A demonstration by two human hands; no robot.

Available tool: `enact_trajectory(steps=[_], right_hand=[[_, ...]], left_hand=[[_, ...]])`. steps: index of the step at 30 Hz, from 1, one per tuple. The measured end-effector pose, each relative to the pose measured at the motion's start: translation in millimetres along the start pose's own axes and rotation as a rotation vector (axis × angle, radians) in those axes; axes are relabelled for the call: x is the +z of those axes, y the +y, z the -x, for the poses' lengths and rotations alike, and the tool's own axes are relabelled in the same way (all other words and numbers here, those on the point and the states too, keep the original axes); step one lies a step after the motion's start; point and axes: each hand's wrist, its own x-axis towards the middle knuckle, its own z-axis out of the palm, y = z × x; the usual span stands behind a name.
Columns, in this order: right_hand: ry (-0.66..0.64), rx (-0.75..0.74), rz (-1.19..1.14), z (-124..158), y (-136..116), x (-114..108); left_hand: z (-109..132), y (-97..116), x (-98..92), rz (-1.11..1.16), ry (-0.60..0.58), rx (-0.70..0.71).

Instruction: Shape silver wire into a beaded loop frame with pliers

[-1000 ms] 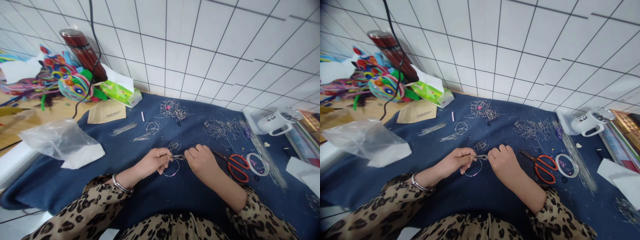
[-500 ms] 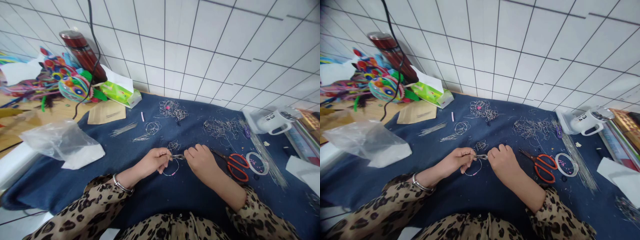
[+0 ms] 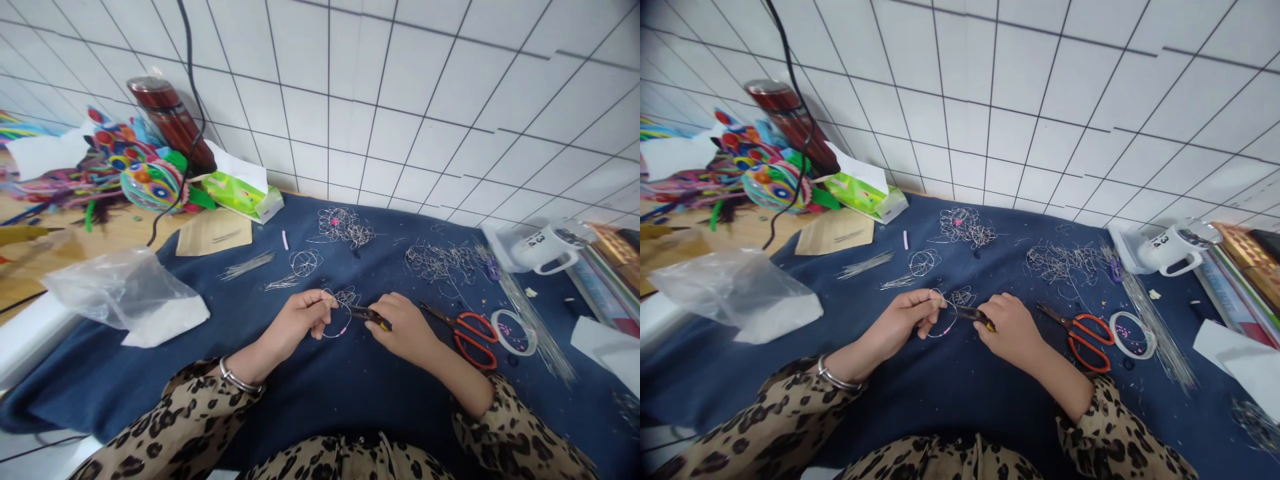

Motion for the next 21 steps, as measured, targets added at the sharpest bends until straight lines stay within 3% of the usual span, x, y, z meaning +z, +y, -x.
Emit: enact_trajectory(steps=[7, 21], right_hand=[[0.073, 0.070, -0.308, -2, -8, 8], [0.139, 0.074, -0.347, -4, -7, 10]], left_hand=[[-1, -6, 2.3, 0.065, -0.014, -0.025], [2, -4, 7.8, 0.036, -0.076, -0.084]])
